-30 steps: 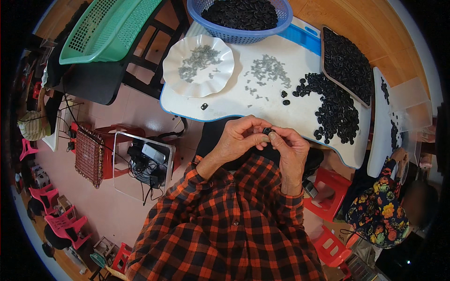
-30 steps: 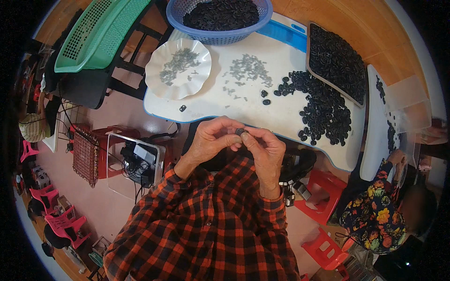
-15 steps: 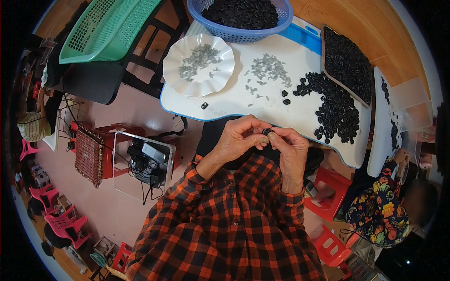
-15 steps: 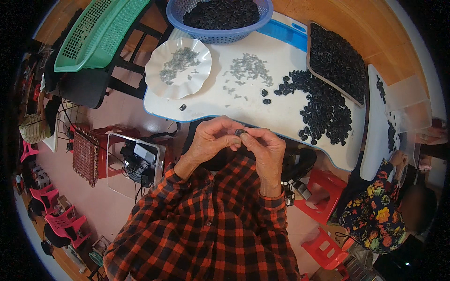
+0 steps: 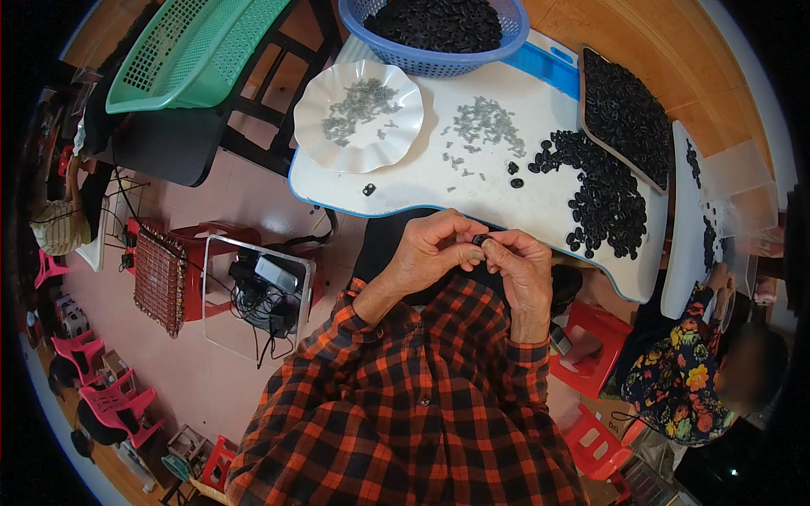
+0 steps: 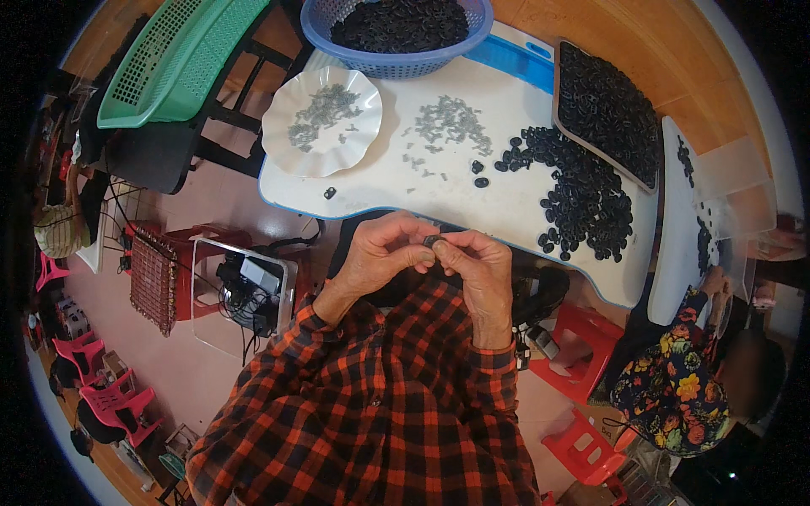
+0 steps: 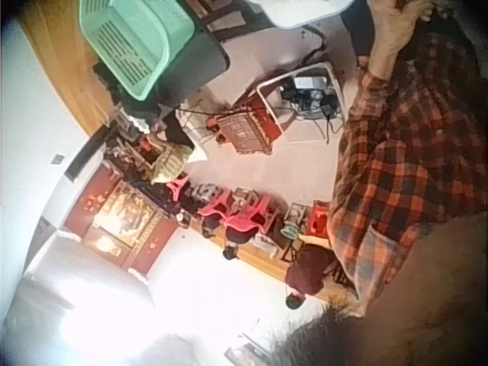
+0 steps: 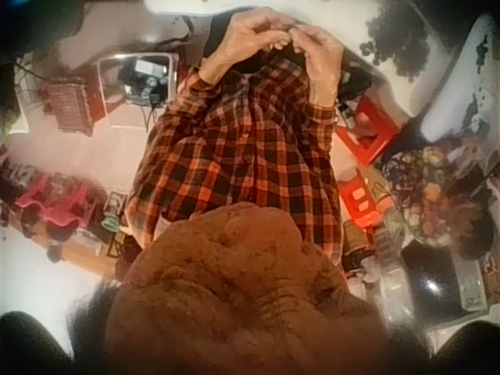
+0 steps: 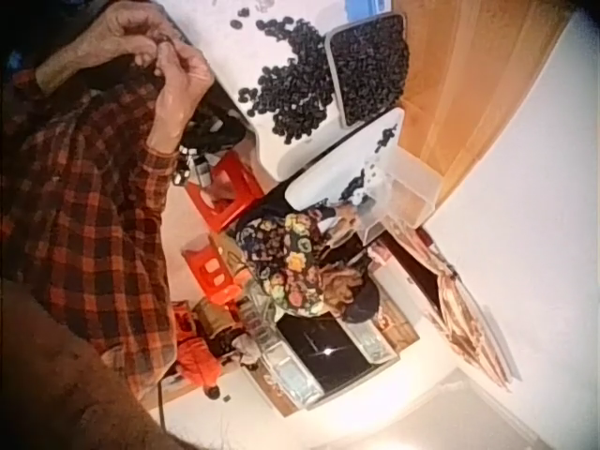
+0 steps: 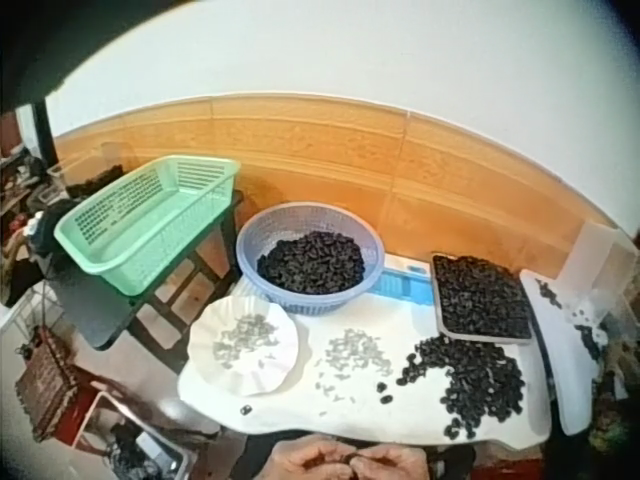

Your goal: The person assembles small black plastic components by hand on a table.

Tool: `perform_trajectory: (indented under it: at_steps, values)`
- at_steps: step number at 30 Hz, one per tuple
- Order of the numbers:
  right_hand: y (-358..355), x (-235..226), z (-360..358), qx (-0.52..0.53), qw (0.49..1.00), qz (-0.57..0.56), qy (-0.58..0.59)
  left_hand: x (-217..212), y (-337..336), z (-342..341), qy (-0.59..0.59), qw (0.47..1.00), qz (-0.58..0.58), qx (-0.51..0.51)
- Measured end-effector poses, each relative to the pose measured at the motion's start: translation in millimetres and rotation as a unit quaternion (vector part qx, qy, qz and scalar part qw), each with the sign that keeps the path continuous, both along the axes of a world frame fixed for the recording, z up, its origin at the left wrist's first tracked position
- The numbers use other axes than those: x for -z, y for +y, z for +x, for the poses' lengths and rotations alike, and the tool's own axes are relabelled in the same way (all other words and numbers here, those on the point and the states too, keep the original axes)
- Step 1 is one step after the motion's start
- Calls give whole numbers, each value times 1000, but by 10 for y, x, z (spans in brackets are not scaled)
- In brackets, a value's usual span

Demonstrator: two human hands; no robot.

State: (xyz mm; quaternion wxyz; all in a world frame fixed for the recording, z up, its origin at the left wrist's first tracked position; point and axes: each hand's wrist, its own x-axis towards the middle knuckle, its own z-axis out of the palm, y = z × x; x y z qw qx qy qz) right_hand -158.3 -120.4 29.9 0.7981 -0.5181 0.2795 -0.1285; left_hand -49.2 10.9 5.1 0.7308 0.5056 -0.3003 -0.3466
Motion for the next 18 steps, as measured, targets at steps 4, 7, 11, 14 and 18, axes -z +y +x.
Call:
perform_trajectory:
  at_steps: [4,7,11,14,18]
  values:
    - [-7,-51,-4,-33,999,-9,16,11,11,-16,27,1000,-10,1]
    - [0,-48,-5,-42,999,-16,11,-36,21,-15,61,998,-17,8]
    - [-1,-45,-10,-54,999,-6,3,-22,41,-4,72,997,-26,21]
    - [-9,-36,-19,-58,998,-1,-11,-58,53,2,78,996,-29,23]
    - [-15,-28,-32,-68,998,-5,-18,-83,85,17,78,996,-23,44]
